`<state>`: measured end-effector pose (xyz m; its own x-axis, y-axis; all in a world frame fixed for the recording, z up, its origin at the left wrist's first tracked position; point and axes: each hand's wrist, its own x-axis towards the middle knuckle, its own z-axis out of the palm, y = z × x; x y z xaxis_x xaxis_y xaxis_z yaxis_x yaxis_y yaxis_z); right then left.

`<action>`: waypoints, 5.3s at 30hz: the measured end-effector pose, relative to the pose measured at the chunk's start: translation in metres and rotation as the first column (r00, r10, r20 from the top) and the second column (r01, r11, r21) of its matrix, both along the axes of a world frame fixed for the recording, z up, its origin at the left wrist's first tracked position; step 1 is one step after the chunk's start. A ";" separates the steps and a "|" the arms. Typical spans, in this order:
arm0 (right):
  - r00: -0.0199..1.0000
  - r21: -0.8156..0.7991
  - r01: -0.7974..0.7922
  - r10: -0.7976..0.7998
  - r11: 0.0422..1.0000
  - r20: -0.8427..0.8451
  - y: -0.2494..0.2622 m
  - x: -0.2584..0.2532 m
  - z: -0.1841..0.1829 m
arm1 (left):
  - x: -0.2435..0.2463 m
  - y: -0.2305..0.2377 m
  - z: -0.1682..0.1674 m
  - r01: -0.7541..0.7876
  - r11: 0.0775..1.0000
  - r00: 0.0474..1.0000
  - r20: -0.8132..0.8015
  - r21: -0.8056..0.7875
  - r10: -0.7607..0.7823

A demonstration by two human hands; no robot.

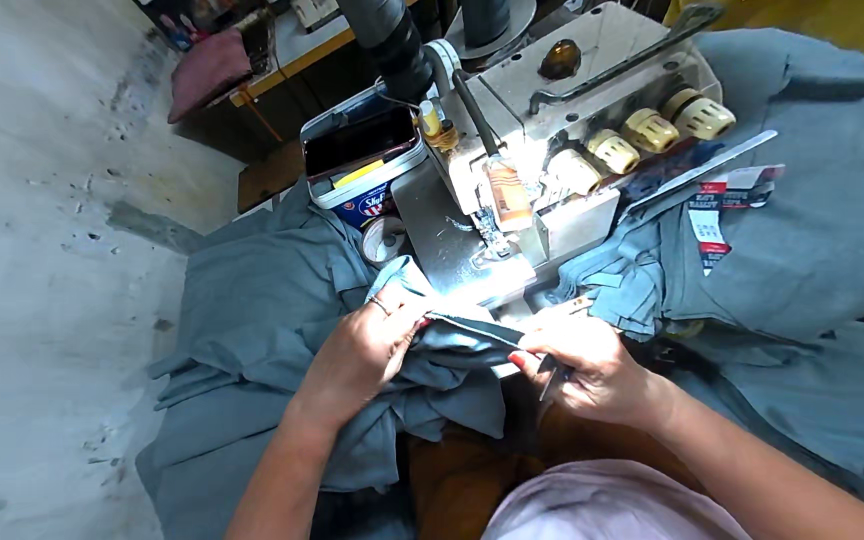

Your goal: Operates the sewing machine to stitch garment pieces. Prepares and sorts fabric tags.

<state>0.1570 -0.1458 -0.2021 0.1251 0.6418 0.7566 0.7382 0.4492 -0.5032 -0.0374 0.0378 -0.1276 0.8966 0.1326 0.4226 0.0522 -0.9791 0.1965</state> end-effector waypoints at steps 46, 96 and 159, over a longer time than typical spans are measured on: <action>0.933 0.015 0.357 -0.356 0.934 -0.055 0.040 -0.001 0.000 | 0.091 0.049 0.090 -0.125 0.917 0.979 0.105 -0.379 0.177; 0.763 -0.399 0.155 -0.366 0.904 -0.533 0.008 -0.046 0.001 | 0.116 0.023 0.039 -0.505 0.858 0.742 -0.557 -0.098 0.373; 0.664 -0.832 0.360 -0.743 0.422 -0.089 -0.076 0.168 0.006 | 0.128 -0.148 -0.043 0.259 0.598 0.964 0.161 -0.758 -0.213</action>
<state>0.3254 -0.2214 -0.1963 0.8101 0.5715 -0.1308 0.3222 -0.6204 -0.7150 0.0902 -0.1101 -0.1707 0.9258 0.2152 0.3108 -0.1903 -0.4453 0.8750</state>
